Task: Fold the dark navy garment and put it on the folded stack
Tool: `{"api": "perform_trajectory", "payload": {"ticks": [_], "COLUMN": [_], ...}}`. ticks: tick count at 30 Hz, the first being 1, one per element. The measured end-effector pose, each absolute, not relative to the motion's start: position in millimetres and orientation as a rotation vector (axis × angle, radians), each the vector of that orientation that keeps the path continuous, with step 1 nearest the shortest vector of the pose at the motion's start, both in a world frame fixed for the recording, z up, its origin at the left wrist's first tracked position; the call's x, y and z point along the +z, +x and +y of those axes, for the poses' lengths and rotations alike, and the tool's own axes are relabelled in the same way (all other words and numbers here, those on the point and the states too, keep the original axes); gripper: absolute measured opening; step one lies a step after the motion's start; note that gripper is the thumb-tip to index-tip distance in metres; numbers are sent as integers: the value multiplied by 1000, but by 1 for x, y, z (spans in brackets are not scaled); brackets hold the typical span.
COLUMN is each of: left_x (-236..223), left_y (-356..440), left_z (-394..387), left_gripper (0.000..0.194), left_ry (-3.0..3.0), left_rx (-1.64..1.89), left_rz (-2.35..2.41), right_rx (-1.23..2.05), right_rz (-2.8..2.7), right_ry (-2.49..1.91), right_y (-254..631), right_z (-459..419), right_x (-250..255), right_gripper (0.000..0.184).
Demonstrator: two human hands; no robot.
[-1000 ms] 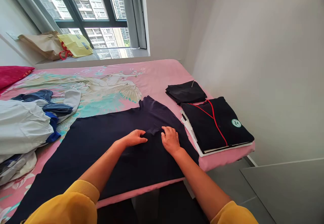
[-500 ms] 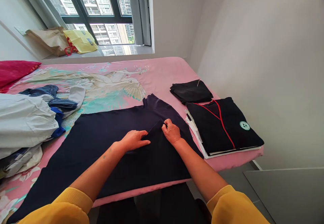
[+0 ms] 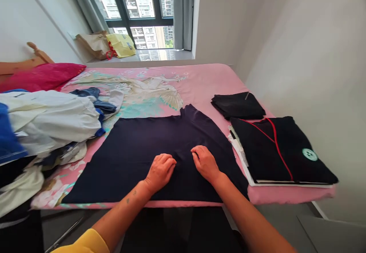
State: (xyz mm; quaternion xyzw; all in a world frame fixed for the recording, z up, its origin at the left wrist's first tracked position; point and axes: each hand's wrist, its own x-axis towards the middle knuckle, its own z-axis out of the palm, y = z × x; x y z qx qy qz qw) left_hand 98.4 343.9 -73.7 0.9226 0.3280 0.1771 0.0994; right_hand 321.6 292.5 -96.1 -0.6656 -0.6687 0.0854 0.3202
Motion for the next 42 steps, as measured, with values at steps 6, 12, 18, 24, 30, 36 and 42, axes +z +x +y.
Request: {"api": "perform_trajectory", "payload": {"ticks": [6,12,18,24,30,36,42], "left_x": [-97,-101,-96,-120,-128,-129,-109], "left_y": [-2,-136,-179,-151,-145,-77,62], "left_z": [309,335,357,355,356,328,288], "left_gripper": [22,37,40,44,45,30,28], "left_ry": [2656,2400,2377,2592,2513,2726,2722], "left_rx": [566,287,288,228,254,778,787], "left_rz": [1294,2113,2301,1905,1965,1273,552], "right_rx": [107,-8,-92,-21,-57,-62,73], "right_rz": [-1942,-1938,-1797,-1775,-1417,-893,-653], "right_ry": [-1823,-1792,-1710,-1601,-1831,-1791,-1802], "right_y": [313,314,301,270,332,388,382], "right_z": [277,278,272,258,250,177,102], "right_x": [-141,-157,-145,-116,-118,-93,-114], "right_gripper": [36,35,33,29,28,30,22]}}
